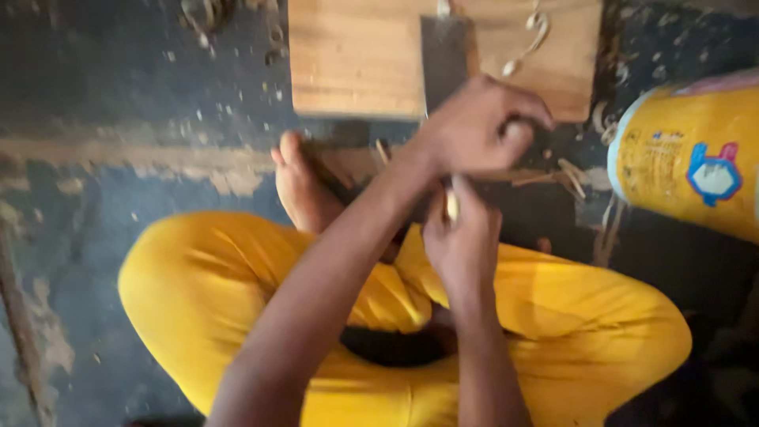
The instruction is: The person is sitting on the floor and using a chisel to carve a small rectangular piece of wood. They repeatedly scrape the surface to remove thin shavings, occasionally pausing to clear debris or adjust the wood's position.
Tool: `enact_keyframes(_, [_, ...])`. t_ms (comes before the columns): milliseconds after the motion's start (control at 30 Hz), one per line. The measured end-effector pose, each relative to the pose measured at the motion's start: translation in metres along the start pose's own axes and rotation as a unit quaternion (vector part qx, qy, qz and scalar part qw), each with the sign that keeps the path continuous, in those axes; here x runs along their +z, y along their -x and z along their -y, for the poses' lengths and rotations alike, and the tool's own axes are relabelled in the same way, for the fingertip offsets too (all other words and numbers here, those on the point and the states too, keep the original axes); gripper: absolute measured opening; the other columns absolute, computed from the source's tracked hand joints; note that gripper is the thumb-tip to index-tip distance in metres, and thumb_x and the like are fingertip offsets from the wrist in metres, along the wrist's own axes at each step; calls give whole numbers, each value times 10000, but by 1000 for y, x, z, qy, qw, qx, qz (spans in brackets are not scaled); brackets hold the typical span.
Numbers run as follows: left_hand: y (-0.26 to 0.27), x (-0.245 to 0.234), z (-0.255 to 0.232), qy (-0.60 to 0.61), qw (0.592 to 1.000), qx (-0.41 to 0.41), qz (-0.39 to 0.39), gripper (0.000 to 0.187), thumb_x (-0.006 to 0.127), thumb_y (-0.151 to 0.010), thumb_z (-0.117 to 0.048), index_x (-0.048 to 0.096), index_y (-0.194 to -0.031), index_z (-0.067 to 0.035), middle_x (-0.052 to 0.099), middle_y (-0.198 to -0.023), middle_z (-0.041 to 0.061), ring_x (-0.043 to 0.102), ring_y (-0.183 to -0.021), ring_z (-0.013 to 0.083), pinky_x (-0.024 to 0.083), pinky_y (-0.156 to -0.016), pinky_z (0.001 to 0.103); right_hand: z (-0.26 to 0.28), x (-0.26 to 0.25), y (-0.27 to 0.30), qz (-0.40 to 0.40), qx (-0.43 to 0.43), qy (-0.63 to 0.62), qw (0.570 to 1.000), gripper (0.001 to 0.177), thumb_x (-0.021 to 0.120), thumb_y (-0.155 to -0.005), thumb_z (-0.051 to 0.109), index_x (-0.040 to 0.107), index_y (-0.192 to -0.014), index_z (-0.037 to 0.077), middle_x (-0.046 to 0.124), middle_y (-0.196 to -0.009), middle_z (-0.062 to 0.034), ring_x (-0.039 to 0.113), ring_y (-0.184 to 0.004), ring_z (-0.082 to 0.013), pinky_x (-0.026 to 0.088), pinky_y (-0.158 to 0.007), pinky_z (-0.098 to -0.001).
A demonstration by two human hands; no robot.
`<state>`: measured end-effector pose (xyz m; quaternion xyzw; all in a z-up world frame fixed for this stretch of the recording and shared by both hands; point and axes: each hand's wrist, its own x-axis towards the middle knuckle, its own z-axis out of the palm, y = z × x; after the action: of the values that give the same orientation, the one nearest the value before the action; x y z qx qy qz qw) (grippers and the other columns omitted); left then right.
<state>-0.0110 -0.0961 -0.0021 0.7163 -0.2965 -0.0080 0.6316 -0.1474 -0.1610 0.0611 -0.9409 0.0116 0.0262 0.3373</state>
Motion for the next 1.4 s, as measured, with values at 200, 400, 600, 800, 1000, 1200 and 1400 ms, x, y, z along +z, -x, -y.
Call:
enact_keyframes(200, [-28,-32,18,-30,999,-3,-35,268,561,-747,-141,766,-898,-54,768,-839,142,758,-722,290,631,-770,384,33,7,-43,-10,12,-53,999,150,634,-966,99,654,-1082,6,703,-811,-216,726,-793,-398,532,-635,-412])
enact_keyframes(400, [-15,-36,-2,-143,989,29,-37,207,612,-818,-72,752,-969,-50,749,-954,140,719,-925,338,591,-839,437,10,20,-31,-7,54,-70,996,100,634,-1017,91,672,-1050,5,731,-808,-157,730,-732,-297,545,-641,-370])
enact_keyframes(600, [34,-86,-52,-305,947,-47,-88,271,634,-904,-77,731,-1156,-72,696,-1211,122,661,-1137,312,536,-1005,454,7,-5,-23,-19,268,-349,898,462,623,-983,191,567,-1442,182,627,-756,6,555,-497,-72,446,-407,-269])
enact_keyframes(800, [23,-96,-41,-438,891,-113,-48,436,614,-847,-42,687,-1274,-87,620,-1329,113,605,-1186,297,501,-987,432,-8,-29,8,-16,181,-153,971,486,639,-991,205,584,-1464,109,646,-823,-12,548,-588,-59,468,-517,-252])
enact_keyframes(1000, [15,-88,-27,-478,870,-116,34,344,612,-872,-87,714,-1199,-114,626,-1262,101,609,-1174,288,497,-990,435,-24,-19,13,-8,139,-54,989,438,665,-1000,226,634,-1411,76,603,-754,-37,484,-642,-93,473,-606,-277])
enact_keyframes(1200, [18,-81,-14,-503,861,-75,-10,235,606,-914,-110,733,-1111,-93,670,-1254,100,621,-1222,253,474,-1071,432,-27,-17,5,6,119,-15,993,444,663,-1002,222,632,-1422,82,652,-792,-106,555,-676,-127,478,-733,-334])
enact_keyframes(1400, [18,-91,-18,-456,883,-114,7,220,587,-940,-94,752,-1085,-109,705,-1254,53,613,-1282,228,439,-1109,448,-32,-21,2,11,124,-80,989,461,634,-993,255,597,-1416,74,753,-1087,-170,681,-897,-178,532,-860,-334])
